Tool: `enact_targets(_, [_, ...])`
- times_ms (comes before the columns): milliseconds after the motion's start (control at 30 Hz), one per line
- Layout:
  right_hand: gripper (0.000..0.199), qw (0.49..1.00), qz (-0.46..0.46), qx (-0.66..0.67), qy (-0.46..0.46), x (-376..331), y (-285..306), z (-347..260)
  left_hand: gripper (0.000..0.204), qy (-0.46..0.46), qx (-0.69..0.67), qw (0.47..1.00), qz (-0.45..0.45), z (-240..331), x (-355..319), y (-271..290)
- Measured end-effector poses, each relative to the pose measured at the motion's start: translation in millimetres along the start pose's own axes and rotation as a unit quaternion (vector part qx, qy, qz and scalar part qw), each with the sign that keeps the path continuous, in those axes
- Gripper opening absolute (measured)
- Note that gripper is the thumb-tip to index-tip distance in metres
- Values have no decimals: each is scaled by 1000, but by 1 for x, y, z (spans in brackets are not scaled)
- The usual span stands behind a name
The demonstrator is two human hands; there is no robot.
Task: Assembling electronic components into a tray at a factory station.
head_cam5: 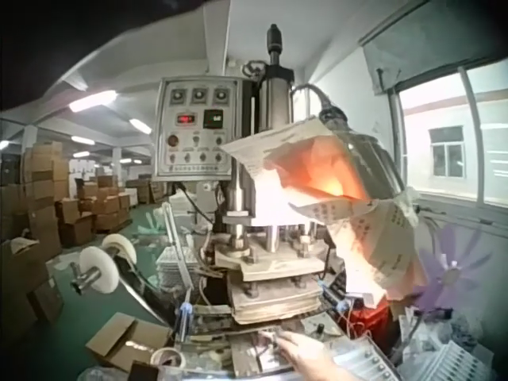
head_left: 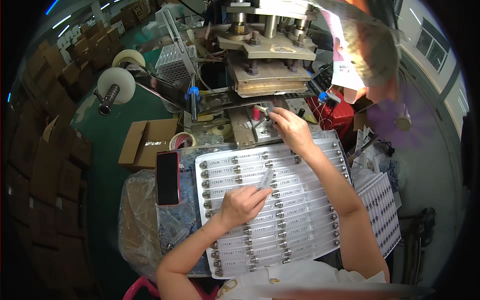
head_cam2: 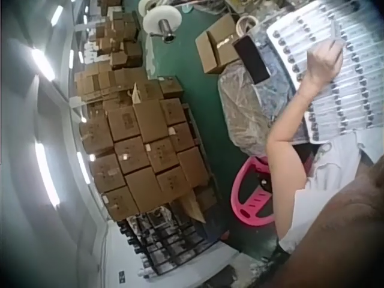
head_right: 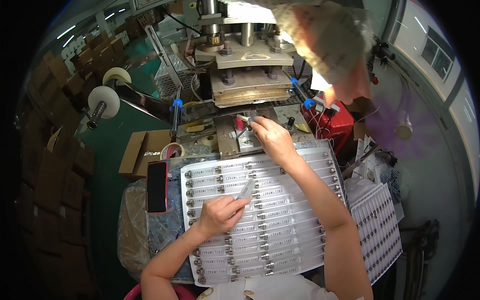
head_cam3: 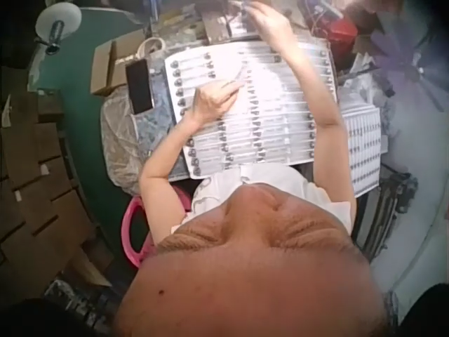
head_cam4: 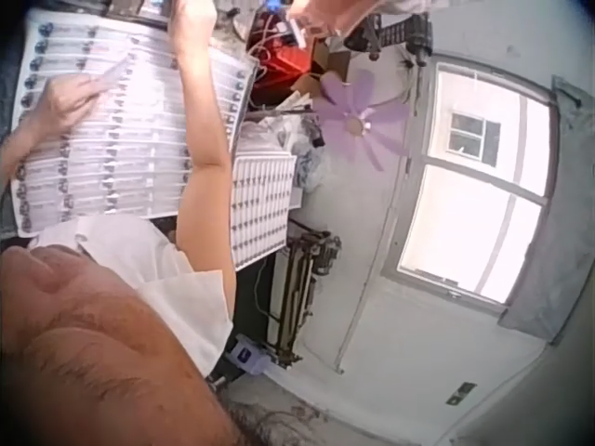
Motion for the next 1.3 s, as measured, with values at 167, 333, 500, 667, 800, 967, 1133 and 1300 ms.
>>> enact_targets(167, [52, 972, -57, 108, -203, 0, -28, 39, 23, 69, -20, 997, -22, -11, -27, 9])
enact_targets(333, [60, 936, -201, 185, -223, 10, -42, 48, 20, 102, -70, 992, -2, -18, -25, 11])
enact_targets(500, [59, 928, -176, 178, -274, 1, -46, 60, 21, 114, -78, 990, -3, -22, -27, 10])
enact_targets(667, [60, 920, -196, 190, -283, 6, -39, 52, 21, 109, -74, 991, 2, -21, -26, 10])
enact_targets(800, [59, 916, -214, 185, -284, 7, -40, 51, 21, 109, -73, 991, 4, -21, -27, 9])
enact_targets(967, [59, 916, -219, 172, -291, 6, -40, 53, 21, 110, -73, 991, 1, -21, -26, 9])
enact_targets(1133, [59, 912, -227, 175, -292, 7, -42, 53, 22, 112, -77, 991, 3, -22, -27, 9])
enact_targets(1300, [60, 935, -197, 162, -246, 7, -42, 54, 26, 115, -59, 992, -2, -23, -27, 10])
Point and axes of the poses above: each hand's wrist, its own x-axis towards the middle knuckle, its own y-axis out of the back of the hand, z = x × y, the point moved 8 cm from there along x, towards the middle knuckle, and after that the axes turned 2 degrees about x, right-handed, at the moved point
